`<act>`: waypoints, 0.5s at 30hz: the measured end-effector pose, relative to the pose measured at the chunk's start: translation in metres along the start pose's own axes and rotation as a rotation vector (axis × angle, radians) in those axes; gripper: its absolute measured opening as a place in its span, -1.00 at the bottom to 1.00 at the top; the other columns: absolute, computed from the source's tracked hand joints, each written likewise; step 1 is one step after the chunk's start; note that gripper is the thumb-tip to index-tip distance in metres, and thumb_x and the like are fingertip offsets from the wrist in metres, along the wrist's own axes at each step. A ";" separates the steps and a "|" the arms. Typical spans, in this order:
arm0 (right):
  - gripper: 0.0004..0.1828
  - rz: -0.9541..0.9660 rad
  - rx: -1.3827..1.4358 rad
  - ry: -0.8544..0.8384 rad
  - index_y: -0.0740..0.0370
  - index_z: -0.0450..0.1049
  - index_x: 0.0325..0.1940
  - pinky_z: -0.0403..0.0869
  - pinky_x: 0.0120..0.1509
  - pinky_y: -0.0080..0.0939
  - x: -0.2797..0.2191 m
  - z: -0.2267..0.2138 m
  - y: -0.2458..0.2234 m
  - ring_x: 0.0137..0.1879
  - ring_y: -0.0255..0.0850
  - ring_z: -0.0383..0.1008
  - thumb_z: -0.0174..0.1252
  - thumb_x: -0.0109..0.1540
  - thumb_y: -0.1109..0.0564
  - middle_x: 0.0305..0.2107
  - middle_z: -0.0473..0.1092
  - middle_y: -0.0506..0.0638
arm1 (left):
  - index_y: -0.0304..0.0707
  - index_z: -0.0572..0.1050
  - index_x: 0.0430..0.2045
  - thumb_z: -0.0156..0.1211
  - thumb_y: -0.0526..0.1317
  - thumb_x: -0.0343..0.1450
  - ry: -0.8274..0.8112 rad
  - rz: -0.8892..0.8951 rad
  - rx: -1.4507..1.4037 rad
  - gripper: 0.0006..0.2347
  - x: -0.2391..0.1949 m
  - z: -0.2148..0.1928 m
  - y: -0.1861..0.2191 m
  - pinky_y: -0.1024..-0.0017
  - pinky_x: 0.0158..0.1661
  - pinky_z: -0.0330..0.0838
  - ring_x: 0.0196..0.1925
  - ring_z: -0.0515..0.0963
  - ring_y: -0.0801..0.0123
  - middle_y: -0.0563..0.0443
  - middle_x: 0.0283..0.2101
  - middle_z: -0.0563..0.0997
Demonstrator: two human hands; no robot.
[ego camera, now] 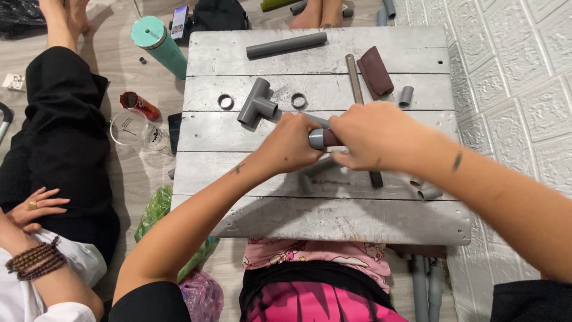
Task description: The person sands the edges of gray plastic pipe fittings using a brown sanding block. They repeatedly pick up fittings, rotate them, and rub the sanding block along the cut ends and joints, then place them back on the table.
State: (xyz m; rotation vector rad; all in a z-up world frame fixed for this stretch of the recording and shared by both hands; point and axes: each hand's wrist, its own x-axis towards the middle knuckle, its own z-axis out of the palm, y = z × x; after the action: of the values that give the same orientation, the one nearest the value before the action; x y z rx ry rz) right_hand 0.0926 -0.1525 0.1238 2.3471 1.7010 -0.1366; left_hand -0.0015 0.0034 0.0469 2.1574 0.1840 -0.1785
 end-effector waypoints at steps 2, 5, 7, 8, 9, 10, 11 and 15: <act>-0.50 0.125 0.567 -0.373 0.35 0.60 -0.37 0.50 -0.20 -0.02 0.000 -0.040 0.009 -0.33 0.10 0.59 0.23 0.15 -0.22 -0.55 0.55 0.24 | -0.20 0.54 -0.62 0.37 -0.23 0.13 0.240 0.215 0.506 -0.88 0.013 0.009 -0.029 0.03 -0.38 0.56 -0.45 0.64 -0.18 -0.12 -0.67 0.52; -0.67 0.160 1.184 -0.600 0.47 0.57 -0.45 0.64 -0.23 -0.06 0.017 -0.011 0.028 -0.36 0.00 0.63 0.35 0.12 0.07 -0.57 0.51 0.21 | -0.15 0.46 -0.61 0.18 -0.34 0.36 0.773 0.775 0.928 -0.88 0.013 0.011 -0.032 0.33 -0.32 0.59 -0.48 0.65 0.21 0.06 -0.66 0.45; -0.66 0.034 1.325 -0.667 0.36 0.40 -0.59 0.47 -0.46 -0.15 0.026 0.042 0.036 -0.55 -0.11 0.45 0.28 0.18 0.11 -0.70 0.32 0.07 | -0.18 0.41 -0.66 0.15 -0.38 0.39 0.863 0.895 1.050 -0.82 0.016 0.004 -0.017 0.32 -0.26 0.56 -0.50 0.59 0.21 0.03 -0.67 0.38; -0.52 -0.098 1.461 -0.742 0.24 0.23 -0.72 0.30 -0.68 -0.24 0.032 0.068 0.040 -0.75 -0.22 0.27 0.22 0.24 0.15 -0.84 0.12 -0.07 | -0.20 0.36 -0.72 0.12 -0.43 0.42 0.952 1.010 1.168 -0.75 0.017 0.000 -0.010 0.31 -0.21 0.54 -0.53 0.52 0.21 0.00 -0.68 0.31; -0.52 -0.100 1.459 -0.737 0.24 0.23 -0.72 0.30 -0.68 -0.24 0.031 0.057 0.031 -0.75 -0.22 0.27 0.22 0.24 0.15 -0.84 0.12 -0.07 | -0.20 0.36 -0.72 0.12 -0.43 0.42 0.954 1.013 1.171 -0.75 0.021 -0.001 -0.014 0.31 -0.21 0.54 -0.53 0.52 0.21 0.00 -0.68 0.31; -0.58 0.036 1.390 -0.604 0.28 0.26 -0.74 0.20 -0.73 -0.27 0.029 0.049 0.022 -0.79 -0.27 0.18 0.17 0.20 0.21 -0.87 0.07 -0.09 | -0.17 0.35 -0.72 0.09 -0.44 0.41 0.981 0.976 1.192 -0.75 0.025 0.000 -0.019 0.31 -0.21 0.55 -0.53 0.54 0.22 0.02 -0.69 0.32; -0.62 0.166 1.315 -0.471 0.31 0.29 -0.77 0.11 -0.77 -0.29 0.027 0.040 0.013 -0.83 -0.31 0.09 0.12 0.16 0.27 -0.90 0.03 -0.11 | -0.14 0.35 -0.73 0.05 -0.44 0.40 1.008 0.939 1.213 -0.75 0.030 0.001 -0.023 0.31 -0.21 0.56 -0.54 0.55 0.24 0.04 -0.71 0.33; -0.54 0.117 0.902 -0.193 0.34 0.29 -0.81 0.07 -0.77 -0.16 0.023 0.031 -0.003 -0.85 -0.23 0.08 0.15 0.15 0.11 -0.93 0.07 0.00 | -0.16 0.38 -0.72 0.08 -0.43 0.39 1.008 0.916 1.175 -0.77 0.026 -0.001 -0.022 0.29 -0.20 0.59 -0.53 0.59 0.22 0.03 -0.72 0.36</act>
State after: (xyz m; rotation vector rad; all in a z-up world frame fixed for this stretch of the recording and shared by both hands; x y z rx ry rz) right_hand 0.0995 -0.1378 0.0889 2.8561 1.5859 -1.2983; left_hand 0.0200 0.0185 0.0244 2.9783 -0.4797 1.7151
